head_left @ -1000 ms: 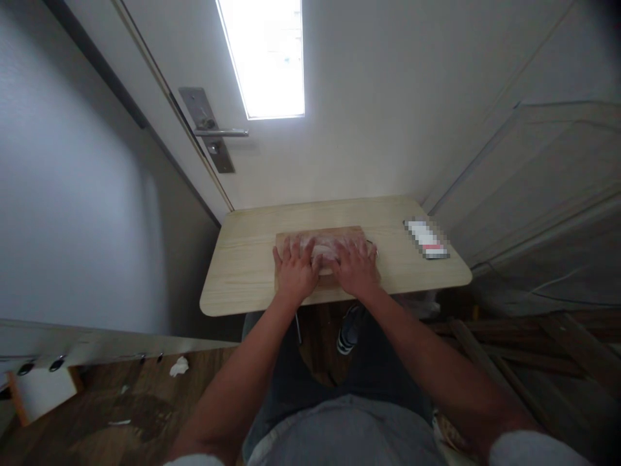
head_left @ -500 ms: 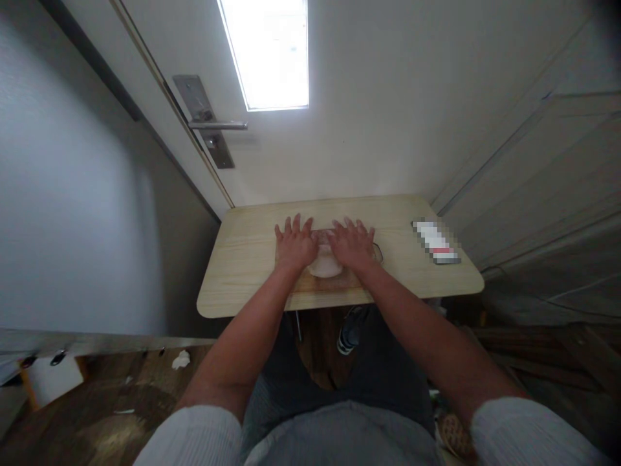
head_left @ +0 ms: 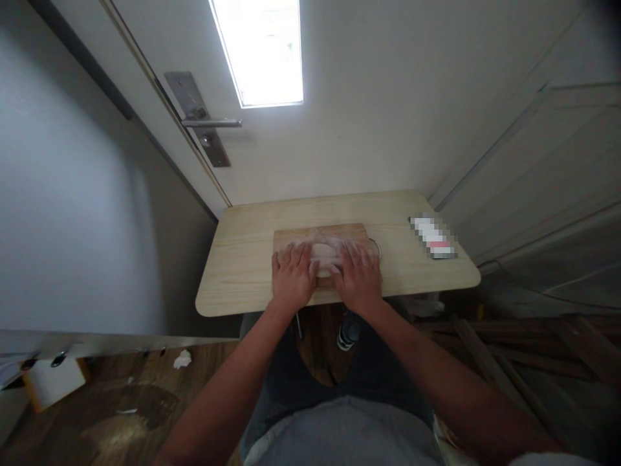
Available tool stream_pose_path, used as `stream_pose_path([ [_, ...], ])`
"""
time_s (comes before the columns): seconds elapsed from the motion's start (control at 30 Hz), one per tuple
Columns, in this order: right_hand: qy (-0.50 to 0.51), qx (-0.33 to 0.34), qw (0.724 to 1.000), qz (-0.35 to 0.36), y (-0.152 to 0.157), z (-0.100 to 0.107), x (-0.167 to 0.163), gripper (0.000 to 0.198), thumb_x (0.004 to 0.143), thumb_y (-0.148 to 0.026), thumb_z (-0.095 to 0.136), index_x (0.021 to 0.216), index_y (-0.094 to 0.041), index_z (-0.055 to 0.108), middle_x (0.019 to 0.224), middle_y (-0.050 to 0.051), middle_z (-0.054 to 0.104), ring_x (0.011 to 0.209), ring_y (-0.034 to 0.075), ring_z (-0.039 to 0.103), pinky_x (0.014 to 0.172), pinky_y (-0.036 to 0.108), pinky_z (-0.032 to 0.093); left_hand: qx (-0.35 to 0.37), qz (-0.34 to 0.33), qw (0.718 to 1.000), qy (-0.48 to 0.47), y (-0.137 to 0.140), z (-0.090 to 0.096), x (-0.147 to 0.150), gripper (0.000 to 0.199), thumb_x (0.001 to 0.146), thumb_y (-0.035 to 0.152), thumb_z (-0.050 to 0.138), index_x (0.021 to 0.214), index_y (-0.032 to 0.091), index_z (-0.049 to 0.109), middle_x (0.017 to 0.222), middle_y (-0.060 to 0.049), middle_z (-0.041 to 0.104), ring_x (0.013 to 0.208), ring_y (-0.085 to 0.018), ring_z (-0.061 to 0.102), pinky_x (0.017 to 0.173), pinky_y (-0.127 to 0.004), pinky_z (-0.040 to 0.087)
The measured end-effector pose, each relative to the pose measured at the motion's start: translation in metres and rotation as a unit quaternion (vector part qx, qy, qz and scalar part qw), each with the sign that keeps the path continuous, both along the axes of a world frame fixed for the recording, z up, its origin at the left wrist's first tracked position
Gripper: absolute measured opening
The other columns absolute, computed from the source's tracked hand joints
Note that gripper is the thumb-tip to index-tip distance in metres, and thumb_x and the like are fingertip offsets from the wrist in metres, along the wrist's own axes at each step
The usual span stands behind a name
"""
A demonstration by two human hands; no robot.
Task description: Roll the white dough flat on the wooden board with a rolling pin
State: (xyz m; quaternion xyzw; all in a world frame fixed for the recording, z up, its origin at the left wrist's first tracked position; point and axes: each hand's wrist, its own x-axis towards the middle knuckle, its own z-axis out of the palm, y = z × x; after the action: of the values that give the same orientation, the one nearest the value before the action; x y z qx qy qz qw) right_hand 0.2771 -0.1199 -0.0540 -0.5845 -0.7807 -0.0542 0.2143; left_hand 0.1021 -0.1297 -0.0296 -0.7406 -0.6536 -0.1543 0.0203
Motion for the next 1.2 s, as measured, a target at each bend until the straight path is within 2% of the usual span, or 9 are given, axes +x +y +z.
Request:
stream_pose_path([
  [0.13, 0.000, -0.001, 1.000, 0.014, -0.021, 0.000, 0.004, 0.063, 0.101, -0.050, 0.037, 0.152, -0.014, 0.036, 0.154, 0.013, 0.042, 0.146, 0.031, 0.027, 0.118, 0.055, 0.014, -0.008, -0.015, 1.000, 0.004, -0.014, -0.002, -0.004, 0.053, 0.102, 0.045, 0.030, 0.152, 0.030, 0.035, 0.155, -0.004, 0.045, 0.148, -0.024, 0.029, 0.122, -0.051, 0.011],
  [0.27, 0.001, -0.005, 1.000, 0.013, -0.022, -0.002, 0.006, 0.062, 0.101, -0.049, 0.038, 0.152, -0.013, 0.036, 0.155, 0.013, 0.041, 0.145, 0.031, 0.027, 0.119, 0.055, 0.014, -0.008, -0.027, 1.000, 0.013, -0.008, -0.002, -0.006, 0.053, 0.102, 0.046, 0.028, 0.152, 0.028, 0.037, 0.155, -0.004, 0.045, 0.148, -0.024, 0.028, 0.122, -0.050, 0.009],
  [0.47, 0.001, -0.021, 1.000, -0.005, 0.015, -0.005, 0.005, 0.057, 0.102, -0.046, 0.033, 0.148, -0.013, 0.042, 0.151, 0.015, 0.046, 0.142, 0.033, 0.033, 0.116, 0.055, 0.017, -0.013, -0.025, 0.999, 0.038, 0.031, 0.005, -0.003, 0.055, 0.102, 0.049, 0.023, 0.149, 0.027, 0.041, 0.155, -0.004, 0.045, 0.147, -0.026, 0.029, 0.121, -0.053, 0.013],
  [0.63, 0.001, -0.032, 0.999, -0.013, 0.041, -0.005, 0.007, 0.057, 0.103, -0.045, 0.031, 0.145, -0.011, 0.047, 0.150, 0.015, 0.048, 0.140, 0.034, 0.035, 0.115, 0.058, 0.017, -0.019, -0.027, 0.998, 0.056, 0.061, 0.011, 0.002, 0.054, 0.102, 0.048, 0.020, 0.148, 0.031, 0.043, 0.157, -0.004, 0.041, 0.147, -0.029, 0.028, 0.119, -0.057, 0.014],
  [0.8, -0.004, -0.051, 0.998, -0.030, 0.063, 0.002, 0.006, 0.056, 0.103, -0.048, 0.029, 0.144, -0.016, 0.050, 0.151, 0.014, 0.047, 0.144, 0.036, 0.031, 0.114, 0.063, 0.016, -0.040, -0.032, 0.997, 0.062, 0.090, 0.008, 0.002, 0.053, 0.102, 0.049, 0.020, 0.147, 0.033, 0.045, 0.156, -0.004, 0.042, 0.146, -0.031, 0.030, 0.117, -0.061, 0.017],
  [1.0, -0.020, -0.102, 0.993, -0.050, 0.091, 0.011, 0.005, 0.053, 0.103, -0.049, 0.028, 0.145, -0.023, 0.050, 0.153, 0.011, 0.044, 0.142, 0.037, 0.034, 0.112, 0.066, 0.020, -0.063, -0.050, 0.995, 0.061, 0.129, 0.005, 0.004, 0.053, 0.101, 0.049, 0.022, 0.145, 0.032, 0.047, 0.155, -0.006, 0.043, 0.142, -0.033, 0.035, 0.112, -0.065, 0.024],
  [1.1, -0.024, -0.112, 0.992, -0.055, 0.097, 0.012, 0.006, 0.053, 0.103, -0.047, 0.029, 0.146, -0.021, 0.048, 0.153, 0.012, 0.044, 0.142, 0.037, 0.034, 0.112, 0.067, 0.021, -0.073, -0.061, 0.994, 0.060, 0.137, 0.005, 0.004, 0.052, 0.101, 0.048, 0.024, 0.145, 0.032, 0.046, 0.155, -0.007, 0.043, 0.142, -0.033, 0.035, 0.111, -0.065, 0.026],
  [1.2, -0.021, -0.105, 0.993, -0.053, 0.093, 0.013, 0.006, 0.053, 0.103, -0.046, 0.029, 0.144, -0.020, 0.050, 0.152, 0.012, 0.045, 0.141, 0.037, 0.035, 0.112, 0.067, 0.021, -0.066, -0.058, 0.994, 0.058, 0.132, 0.004, 0.004, 0.052, 0.101, 0.048, 0.025, 0.145, 0.031, 0.046, 0.155, -0.007, 0.043, 0.141, -0.033, 0.036, 0.112, -0.064, 0.027],
])
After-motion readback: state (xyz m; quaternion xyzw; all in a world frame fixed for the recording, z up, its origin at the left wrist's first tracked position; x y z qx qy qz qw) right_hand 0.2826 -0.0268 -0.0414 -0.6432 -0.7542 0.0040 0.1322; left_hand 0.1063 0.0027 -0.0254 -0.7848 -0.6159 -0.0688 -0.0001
